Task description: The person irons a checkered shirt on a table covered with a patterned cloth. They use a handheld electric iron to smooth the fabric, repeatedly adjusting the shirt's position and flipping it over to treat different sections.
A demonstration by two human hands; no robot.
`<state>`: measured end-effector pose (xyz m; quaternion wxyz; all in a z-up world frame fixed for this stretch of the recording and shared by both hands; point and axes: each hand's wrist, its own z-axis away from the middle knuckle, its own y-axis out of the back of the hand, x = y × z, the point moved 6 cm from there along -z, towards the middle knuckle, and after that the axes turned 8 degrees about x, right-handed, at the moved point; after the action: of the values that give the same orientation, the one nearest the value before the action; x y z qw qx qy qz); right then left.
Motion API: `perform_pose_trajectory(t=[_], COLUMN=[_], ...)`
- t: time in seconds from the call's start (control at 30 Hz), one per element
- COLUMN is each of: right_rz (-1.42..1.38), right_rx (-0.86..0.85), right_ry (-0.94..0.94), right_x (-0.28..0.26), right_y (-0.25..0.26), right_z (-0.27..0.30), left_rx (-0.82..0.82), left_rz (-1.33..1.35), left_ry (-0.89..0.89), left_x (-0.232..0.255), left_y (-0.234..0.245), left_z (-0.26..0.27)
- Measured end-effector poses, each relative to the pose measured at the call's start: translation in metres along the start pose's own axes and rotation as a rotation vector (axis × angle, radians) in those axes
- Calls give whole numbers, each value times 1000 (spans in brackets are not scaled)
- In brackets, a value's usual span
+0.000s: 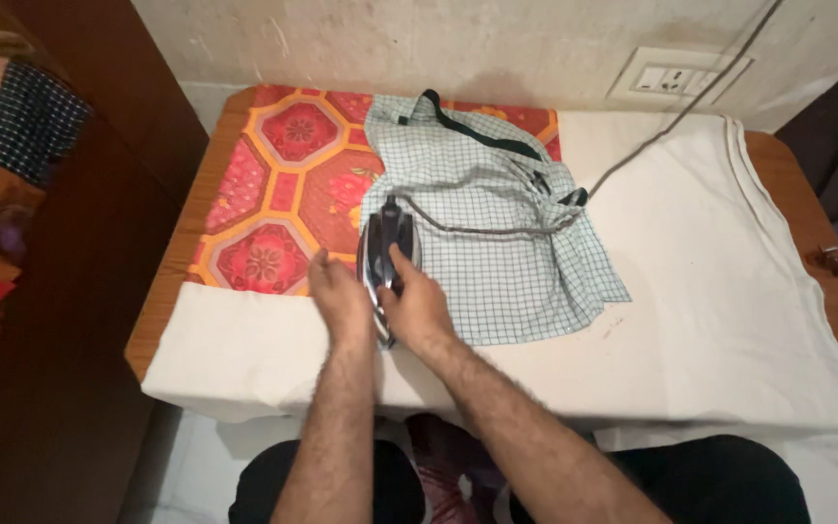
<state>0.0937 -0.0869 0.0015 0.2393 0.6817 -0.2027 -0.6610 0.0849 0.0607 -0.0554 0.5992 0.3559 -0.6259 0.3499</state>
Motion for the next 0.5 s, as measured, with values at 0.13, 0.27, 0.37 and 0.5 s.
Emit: perform_pose_trajectory(t=[0.13, 0.27, 0.37, 0.5], right_rz=[78, 142, 53, 180], right_rx=[142, 134, 155, 133], right_ry=[131, 30, 49, -29], right_x=[4, 35, 58, 96], right_y=[26, 65, 109, 166], right_z=[-20, -34, -38, -47], left_rx=[-263, -383, -395, -385], left_rz=[52, -37, -69, -94], left_ry=[306, 363, 364, 403], left_x=[-45, -52, -48, -42], left_y=[-27, -33, -31, -31], left_z=[38, 48, 46, 50])
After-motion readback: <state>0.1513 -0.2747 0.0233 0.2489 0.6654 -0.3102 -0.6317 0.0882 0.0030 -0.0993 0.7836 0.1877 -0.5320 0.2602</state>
